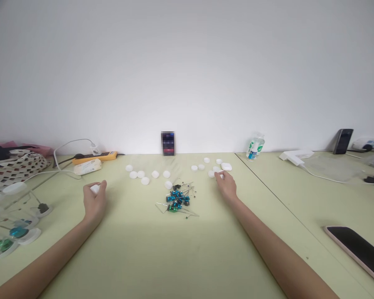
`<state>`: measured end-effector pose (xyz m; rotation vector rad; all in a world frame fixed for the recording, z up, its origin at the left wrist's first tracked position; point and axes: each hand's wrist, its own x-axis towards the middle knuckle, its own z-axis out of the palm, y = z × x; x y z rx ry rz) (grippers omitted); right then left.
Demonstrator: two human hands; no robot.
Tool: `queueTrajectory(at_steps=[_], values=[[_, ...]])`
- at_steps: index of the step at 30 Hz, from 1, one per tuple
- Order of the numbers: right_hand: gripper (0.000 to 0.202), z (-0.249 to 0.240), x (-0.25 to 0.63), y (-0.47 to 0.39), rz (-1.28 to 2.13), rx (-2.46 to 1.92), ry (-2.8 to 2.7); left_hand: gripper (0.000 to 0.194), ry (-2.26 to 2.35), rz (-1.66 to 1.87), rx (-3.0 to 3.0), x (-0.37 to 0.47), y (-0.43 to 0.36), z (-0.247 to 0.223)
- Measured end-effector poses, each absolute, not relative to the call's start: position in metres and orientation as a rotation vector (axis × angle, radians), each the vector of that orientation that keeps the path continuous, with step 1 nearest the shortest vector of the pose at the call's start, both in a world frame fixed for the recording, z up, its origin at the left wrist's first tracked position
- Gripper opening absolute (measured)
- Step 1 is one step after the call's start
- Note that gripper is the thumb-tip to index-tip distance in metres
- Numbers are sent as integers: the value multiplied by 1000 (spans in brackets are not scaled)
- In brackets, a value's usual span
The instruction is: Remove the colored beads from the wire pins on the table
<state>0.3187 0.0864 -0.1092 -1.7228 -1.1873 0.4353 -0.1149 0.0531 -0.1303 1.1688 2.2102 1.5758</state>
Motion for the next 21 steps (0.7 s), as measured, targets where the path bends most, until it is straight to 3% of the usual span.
queueTrajectory(at_steps=[8,15,19,21], values=[[32,-124,343,105,202,-1761,-1101,48,2329,1375,1254,-130,97,-128],[37,-130,346,111,108,-1750,-1178,70,2245,1207,1613,-120,94,-121],[33,-131,348,113,86,-1750,-1191,57,2436,773,2389,-150,53,-87],[31,-132,348,114,83,-1751,-1196,51,2629,829,2356,-170,25,-61]])
